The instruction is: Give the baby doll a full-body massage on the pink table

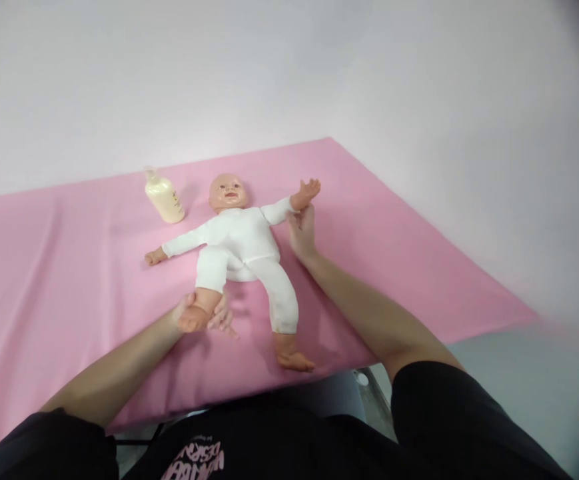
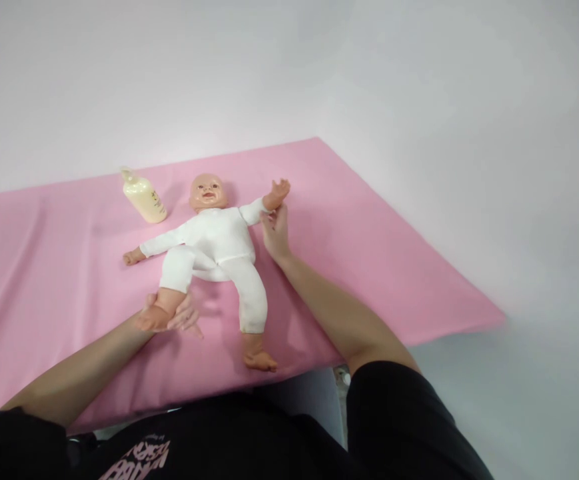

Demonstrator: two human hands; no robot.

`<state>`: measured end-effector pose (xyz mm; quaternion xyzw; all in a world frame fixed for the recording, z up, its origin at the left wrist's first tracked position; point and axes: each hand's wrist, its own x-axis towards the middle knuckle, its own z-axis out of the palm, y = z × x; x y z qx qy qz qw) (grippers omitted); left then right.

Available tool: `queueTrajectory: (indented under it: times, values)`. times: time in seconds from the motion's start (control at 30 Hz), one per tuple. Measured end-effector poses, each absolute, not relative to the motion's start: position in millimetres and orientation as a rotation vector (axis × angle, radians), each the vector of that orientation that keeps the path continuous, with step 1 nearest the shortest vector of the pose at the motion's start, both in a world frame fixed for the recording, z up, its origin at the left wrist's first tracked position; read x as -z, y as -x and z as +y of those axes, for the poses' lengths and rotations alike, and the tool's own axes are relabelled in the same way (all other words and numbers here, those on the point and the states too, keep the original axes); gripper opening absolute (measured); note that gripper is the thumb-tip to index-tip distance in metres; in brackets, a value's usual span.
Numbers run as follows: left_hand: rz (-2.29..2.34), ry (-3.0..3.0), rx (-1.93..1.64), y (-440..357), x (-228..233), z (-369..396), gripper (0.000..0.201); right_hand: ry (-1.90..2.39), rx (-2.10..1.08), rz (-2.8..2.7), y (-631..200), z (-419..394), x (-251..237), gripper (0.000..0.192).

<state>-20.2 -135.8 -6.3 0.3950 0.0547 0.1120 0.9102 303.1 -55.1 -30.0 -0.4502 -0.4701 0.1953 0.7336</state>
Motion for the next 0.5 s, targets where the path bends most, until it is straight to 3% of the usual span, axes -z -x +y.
queueTrajectory:
  times: [0.27, 0.5]
  values:
    - [0.389, -0.632, -0.527, 12.0, -16.0, -137.2, 0.054, 0.928, -0.002, -1.875, -287.6, -76.7, 19.6, 0.044]
    - [0.499, -0.570, -0.535, 7.7, -3.9, -135.0, 0.049, 0.926, 0.183, -2.104, -284.9, -76.8, 14.2, 0.033]
